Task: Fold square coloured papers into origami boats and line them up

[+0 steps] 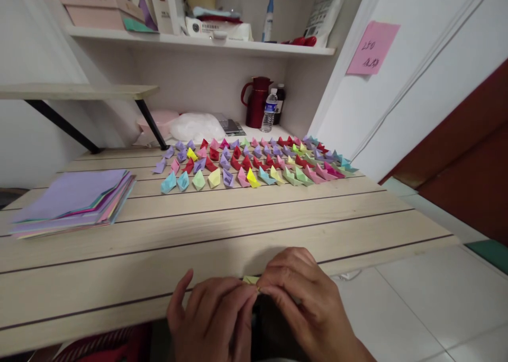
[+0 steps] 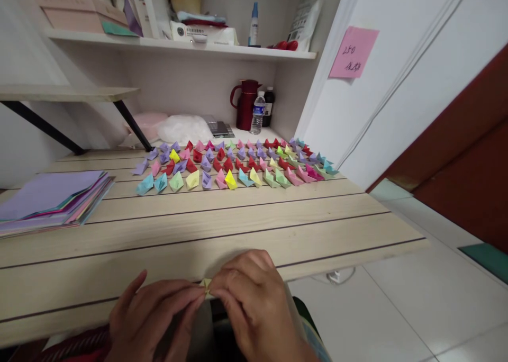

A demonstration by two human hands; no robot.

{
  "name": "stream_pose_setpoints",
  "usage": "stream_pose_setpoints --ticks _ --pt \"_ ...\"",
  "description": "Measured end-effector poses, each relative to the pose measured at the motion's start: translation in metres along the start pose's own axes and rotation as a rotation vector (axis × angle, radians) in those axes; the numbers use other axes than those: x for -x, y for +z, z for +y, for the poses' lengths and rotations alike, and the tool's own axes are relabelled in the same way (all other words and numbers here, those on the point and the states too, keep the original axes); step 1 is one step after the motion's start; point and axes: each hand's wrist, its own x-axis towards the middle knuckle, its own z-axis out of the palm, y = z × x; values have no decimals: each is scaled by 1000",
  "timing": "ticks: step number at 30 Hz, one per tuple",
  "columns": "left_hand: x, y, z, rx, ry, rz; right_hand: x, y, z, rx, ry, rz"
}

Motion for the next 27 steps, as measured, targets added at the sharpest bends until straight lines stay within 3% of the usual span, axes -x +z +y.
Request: stream_pose_setpoints --ticks 4,9,20,23,27 --pt "2 3 -2 34 33 -31 -1 1 0 -27 9 -2" --pt "6 11 4 128 -179 54 -2 -1 -1 -43 40 -27" --pt "8 9 8 179 -534 67 -4 2 5 -172 206 -11" --pt "9 11 5 211 -548 69 -4 3 6 -176 219 -23" --pt "11 13 0 176 -427 78 -4 4 6 -162 187 -24"
